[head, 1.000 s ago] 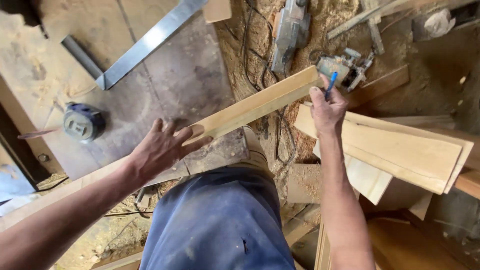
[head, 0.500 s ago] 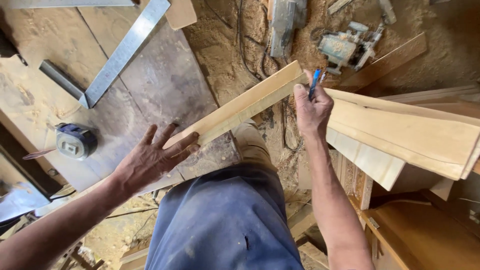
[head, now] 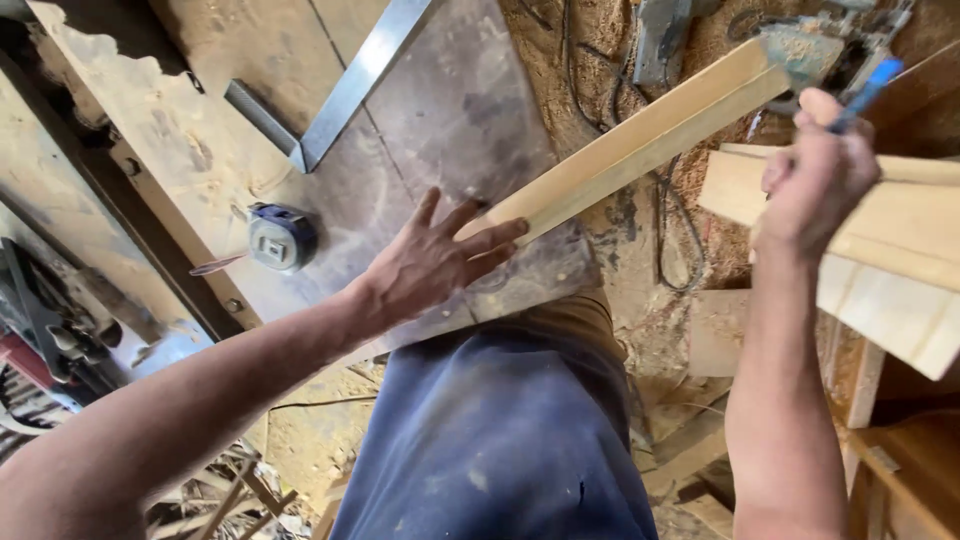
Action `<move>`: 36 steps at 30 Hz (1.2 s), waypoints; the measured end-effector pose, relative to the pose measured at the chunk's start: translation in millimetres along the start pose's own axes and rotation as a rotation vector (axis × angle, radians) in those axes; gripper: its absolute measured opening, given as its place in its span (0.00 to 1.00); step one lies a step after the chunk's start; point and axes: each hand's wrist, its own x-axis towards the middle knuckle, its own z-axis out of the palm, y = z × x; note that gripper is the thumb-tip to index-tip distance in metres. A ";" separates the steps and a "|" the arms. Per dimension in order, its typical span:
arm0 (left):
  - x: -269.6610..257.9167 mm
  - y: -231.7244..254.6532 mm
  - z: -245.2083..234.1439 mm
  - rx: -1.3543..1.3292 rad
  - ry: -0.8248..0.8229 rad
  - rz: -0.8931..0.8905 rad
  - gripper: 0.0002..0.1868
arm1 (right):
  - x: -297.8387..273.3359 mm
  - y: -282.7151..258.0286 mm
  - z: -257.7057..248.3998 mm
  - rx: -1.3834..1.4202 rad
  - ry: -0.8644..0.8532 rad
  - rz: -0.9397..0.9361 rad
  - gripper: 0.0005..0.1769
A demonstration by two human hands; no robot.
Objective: Measuring a wooden plank with a tape measure and marking cut lines using a square and pencil.
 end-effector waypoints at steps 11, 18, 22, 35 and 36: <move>5.3 -3.7 30.8 -0.018 0.152 0.017 0.31 | -287.4 -14.2 12.6 -0.064 -0.518 -0.112 0.27; 14.6 -4.8 27.4 0.036 0.052 -0.009 0.34 | -353.0 -15.1 73.9 -0.141 -0.840 -0.450 0.06; 18.7 -8.9 22.8 -0.062 0.038 0.012 0.29 | -358.9 -27.7 124.9 -0.459 -0.922 -1.050 0.20; 26.4 -4.0 22.7 -0.021 -0.071 0.015 0.31 | -356.5 -0.8 155.6 -0.553 -0.832 -1.187 0.09; 27.6 -3.8 24.0 -0.017 -0.062 0.010 0.30 | -356.2 0.5 155.9 -0.529 -0.826 -1.196 0.09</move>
